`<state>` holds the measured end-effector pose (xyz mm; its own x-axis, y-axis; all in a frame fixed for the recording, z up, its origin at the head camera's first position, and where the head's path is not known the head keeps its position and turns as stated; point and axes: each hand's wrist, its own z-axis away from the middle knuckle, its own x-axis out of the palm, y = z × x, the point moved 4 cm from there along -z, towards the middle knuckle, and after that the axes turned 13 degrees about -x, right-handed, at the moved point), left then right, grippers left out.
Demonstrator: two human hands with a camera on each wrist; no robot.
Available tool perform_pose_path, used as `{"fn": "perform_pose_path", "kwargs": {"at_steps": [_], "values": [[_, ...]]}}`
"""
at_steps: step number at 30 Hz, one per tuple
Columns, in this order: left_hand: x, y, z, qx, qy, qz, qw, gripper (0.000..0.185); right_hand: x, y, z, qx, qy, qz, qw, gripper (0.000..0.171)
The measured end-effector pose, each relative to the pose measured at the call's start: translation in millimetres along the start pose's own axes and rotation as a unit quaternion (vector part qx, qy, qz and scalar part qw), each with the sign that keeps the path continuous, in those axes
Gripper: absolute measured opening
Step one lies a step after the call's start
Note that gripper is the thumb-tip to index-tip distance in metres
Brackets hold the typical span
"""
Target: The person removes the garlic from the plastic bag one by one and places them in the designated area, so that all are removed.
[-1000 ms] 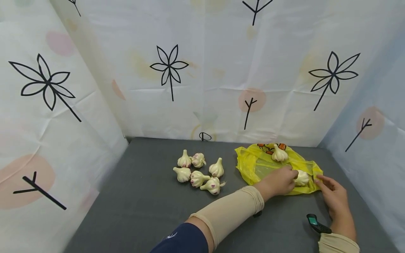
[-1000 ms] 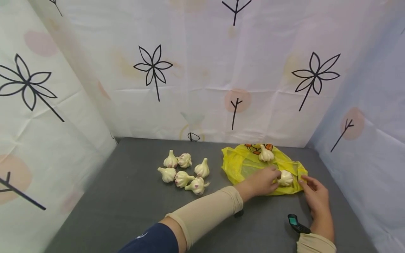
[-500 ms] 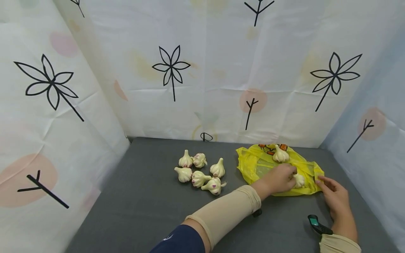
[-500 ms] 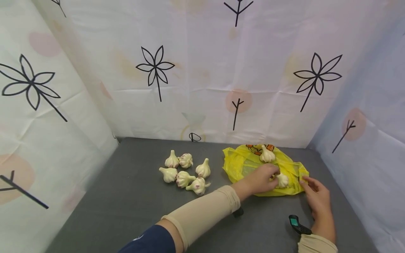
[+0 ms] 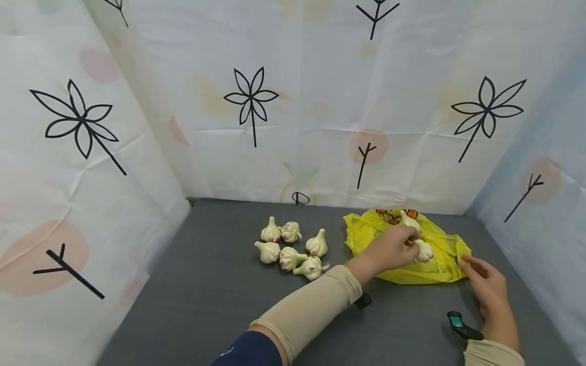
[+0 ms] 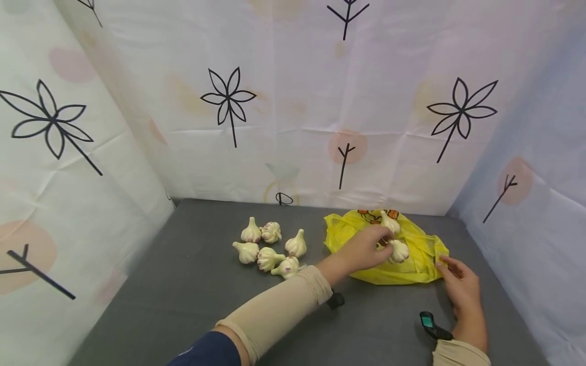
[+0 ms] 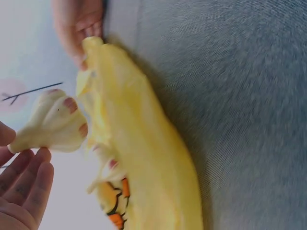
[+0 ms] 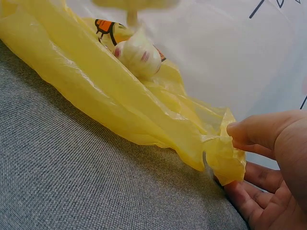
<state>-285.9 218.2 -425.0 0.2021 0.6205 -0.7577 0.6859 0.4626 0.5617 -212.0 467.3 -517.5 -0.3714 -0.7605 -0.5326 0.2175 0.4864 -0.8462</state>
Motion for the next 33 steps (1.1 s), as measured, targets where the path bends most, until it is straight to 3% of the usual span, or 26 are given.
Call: {"fn": "perform_pose_path", "kwargs": {"at_steps": [7,16,27,33], "values": [[-36.2,-2.9,16.2,-0.007,0.034,0.018,0.9992,0.017,1,-1,1,-0.007,-0.004,-0.002,1.000,0.062],[-73.5,-16.9,40.1,-0.026,0.031,0.072,0.9966,0.018,-2,-1,0,-0.004,-0.005,-0.007,1.000,0.064],[-117.5,-54.4,95.6,-0.055,0.066,0.092,0.9921,0.018,-1,-2,0,0.004,-0.001,-0.007,1.000,0.063],[-135.2,-76.8,127.2,-0.090,0.078,0.108,0.9870,0.018,0,1,1,0.009,-0.003,-0.008,1.000,0.063]]}}
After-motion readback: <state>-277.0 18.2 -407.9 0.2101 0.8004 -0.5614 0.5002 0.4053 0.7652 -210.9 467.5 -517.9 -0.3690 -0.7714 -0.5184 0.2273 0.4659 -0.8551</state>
